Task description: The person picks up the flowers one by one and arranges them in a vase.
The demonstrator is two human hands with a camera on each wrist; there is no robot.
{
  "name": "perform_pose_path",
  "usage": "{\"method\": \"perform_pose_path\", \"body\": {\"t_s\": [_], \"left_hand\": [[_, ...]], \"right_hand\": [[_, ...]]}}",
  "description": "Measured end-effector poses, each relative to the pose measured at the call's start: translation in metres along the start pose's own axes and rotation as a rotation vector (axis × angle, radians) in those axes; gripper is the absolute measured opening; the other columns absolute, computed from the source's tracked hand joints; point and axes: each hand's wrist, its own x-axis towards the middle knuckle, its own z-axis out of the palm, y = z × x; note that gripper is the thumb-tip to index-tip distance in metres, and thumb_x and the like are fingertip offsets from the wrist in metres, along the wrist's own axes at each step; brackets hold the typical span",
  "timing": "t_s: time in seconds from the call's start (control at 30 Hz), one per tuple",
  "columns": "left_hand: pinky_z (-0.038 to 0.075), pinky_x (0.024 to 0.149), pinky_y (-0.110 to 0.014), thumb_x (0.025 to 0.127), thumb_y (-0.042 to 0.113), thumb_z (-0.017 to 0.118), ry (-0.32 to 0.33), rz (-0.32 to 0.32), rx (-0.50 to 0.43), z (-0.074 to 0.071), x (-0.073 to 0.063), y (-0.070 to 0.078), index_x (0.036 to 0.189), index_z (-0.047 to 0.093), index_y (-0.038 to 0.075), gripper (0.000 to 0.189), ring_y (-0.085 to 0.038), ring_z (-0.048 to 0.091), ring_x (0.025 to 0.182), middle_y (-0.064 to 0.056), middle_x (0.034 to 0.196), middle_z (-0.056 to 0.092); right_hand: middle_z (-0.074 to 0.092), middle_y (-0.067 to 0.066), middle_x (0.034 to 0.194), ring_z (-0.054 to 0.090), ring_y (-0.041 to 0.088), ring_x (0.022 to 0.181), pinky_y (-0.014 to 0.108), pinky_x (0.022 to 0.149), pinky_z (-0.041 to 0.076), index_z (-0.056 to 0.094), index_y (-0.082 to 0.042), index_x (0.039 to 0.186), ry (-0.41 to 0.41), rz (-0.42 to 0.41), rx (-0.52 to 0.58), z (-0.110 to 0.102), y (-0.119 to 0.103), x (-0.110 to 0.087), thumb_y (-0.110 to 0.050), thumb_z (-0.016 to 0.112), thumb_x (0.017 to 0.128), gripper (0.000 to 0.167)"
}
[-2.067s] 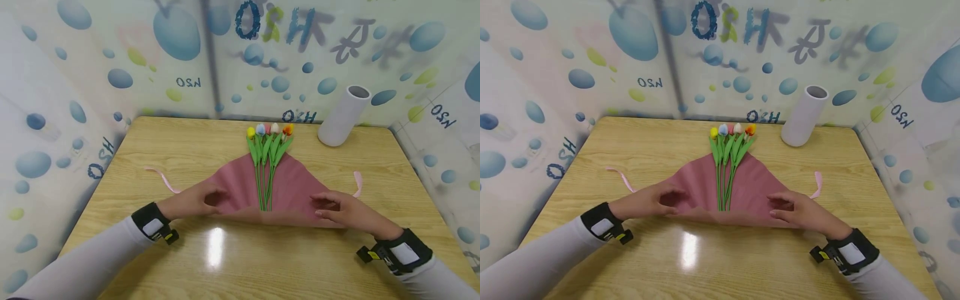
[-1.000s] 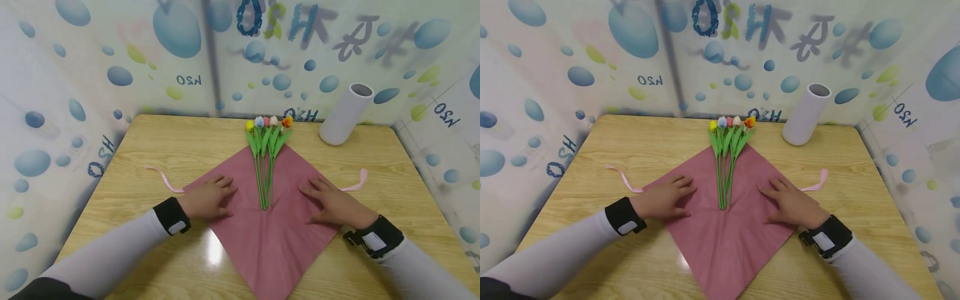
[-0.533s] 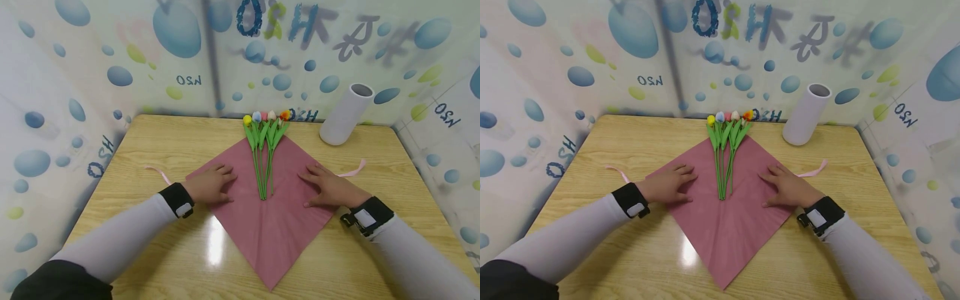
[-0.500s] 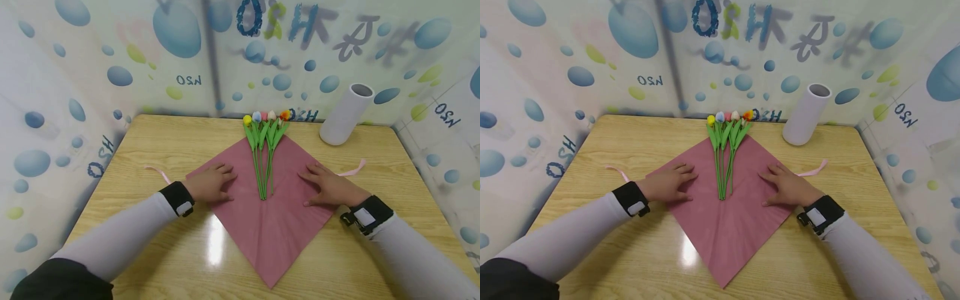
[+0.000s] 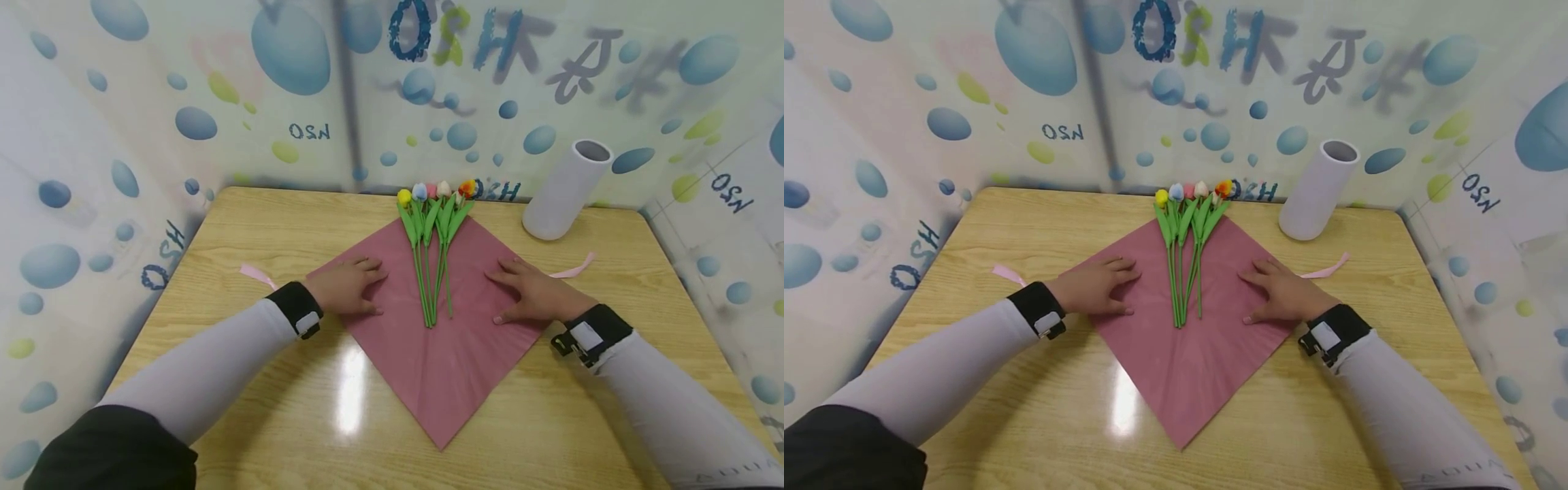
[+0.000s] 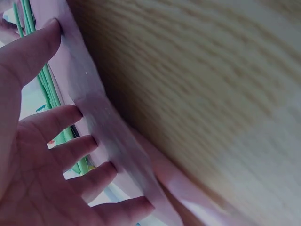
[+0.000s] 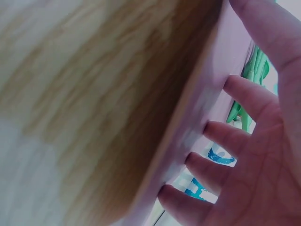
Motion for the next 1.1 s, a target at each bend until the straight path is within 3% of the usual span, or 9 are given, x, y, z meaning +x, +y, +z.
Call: {"method": "perform_pose_path", "body": {"t_s": [0.3, 0.5, 0.63, 0.77, 0.87, 0.97, 1.1], "left_hand": [[0.027, 0.128, -0.047, 0.094, 0.052, 0.072, -0.007, -0.008, -0.010, -0.007, -0.003, 0.001, 0.159, 0.042, 0.012, 0.082, -0.038, 0.026, 0.158, -0.015, 0.169, 0.032], [0.026, 0.129, -0.046, 0.094, 0.054, 0.071, -0.019, -0.030, -0.025, -0.007, 0.000, 0.002, 0.159, 0.042, 0.014, 0.082, -0.035, 0.025, 0.159, -0.012, 0.170, 0.031], [0.028, 0.128, -0.046, 0.095, 0.052, 0.070, -0.025, -0.042, -0.008, -0.007, 0.001, 0.005, 0.159, 0.043, 0.014, 0.079, -0.035, 0.027, 0.158, -0.012, 0.168, 0.034], [0.034, 0.125, -0.045, 0.097, 0.040, 0.068, -0.009, -0.001, 0.037, -0.005, 0.002, 0.014, 0.156, 0.047, 0.013, 0.068, -0.036, 0.034, 0.154, -0.015, 0.164, 0.040], [0.034, 0.125, -0.045, 0.098, 0.028, 0.063, 0.008, 0.032, 0.039, 0.000, 0.002, 0.022, 0.155, 0.049, 0.013, 0.061, -0.037, 0.036, 0.153, -0.013, 0.163, 0.042], [0.033, 0.125, -0.047, 0.099, 0.024, 0.061, 0.019, 0.045, 0.018, 0.004, 0.002, 0.029, 0.155, 0.049, 0.014, 0.059, -0.038, 0.035, 0.154, -0.012, 0.164, 0.042], [0.034, 0.125, -0.051, 0.100, 0.039, 0.063, 0.028, 0.033, 0.038, 0.012, 0.003, 0.034, 0.156, 0.049, 0.016, 0.061, -0.038, 0.034, 0.154, -0.010, 0.164, 0.042]], "right_hand": [[0.028, 0.032, 0.165, 0.022, 0.056, 0.153, 0.064, 0.120, 0.034, 0.045, -0.008, 0.156, 0.014, 0.007, -0.032, -0.001, 0.002, 0.005, -0.054, 0.085, 0.081, 0.098], [0.028, 0.030, 0.166, 0.028, 0.051, 0.152, 0.064, 0.121, 0.032, 0.041, -0.004, 0.158, 0.109, 0.074, 0.003, -0.016, 0.008, 0.003, -0.049, 0.081, 0.088, 0.093], [0.031, 0.031, 0.163, 0.030, 0.051, 0.150, 0.067, 0.120, 0.031, 0.038, -0.002, 0.158, 0.304, 0.144, 0.051, -0.036, 0.013, 0.001, -0.037, 0.080, 0.092, 0.085], [0.037, 0.032, 0.155, 0.038, 0.053, 0.144, 0.072, 0.113, 0.036, 0.041, 0.002, 0.154, 0.619, 0.165, 0.082, -0.047, 0.021, 0.000, -0.021, 0.082, 0.090, 0.079], [0.035, 0.030, 0.156, 0.037, 0.050, 0.144, 0.073, 0.111, 0.037, 0.035, -0.001, 0.157, 0.815, 0.187, 0.115, -0.051, 0.027, 0.001, -0.016, 0.085, 0.087, 0.087], [0.025, 0.025, 0.162, 0.030, 0.044, 0.150, 0.069, 0.117, 0.032, 0.023, -0.008, 0.163, 0.925, 0.237, 0.146, -0.054, 0.033, 0.003, -0.019, 0.085, 0.087, 0.099], [0.015, 0.018, 0.168, 0.022, 0.037, 0.155, 0.062, 0.123, 0.027, 0.009, -0.016, 0.167, 0.971, 0.316, 0.231, -0.053, 0.045, 0.009, -0.027, 0.084, 0.088, 0.110]]}}
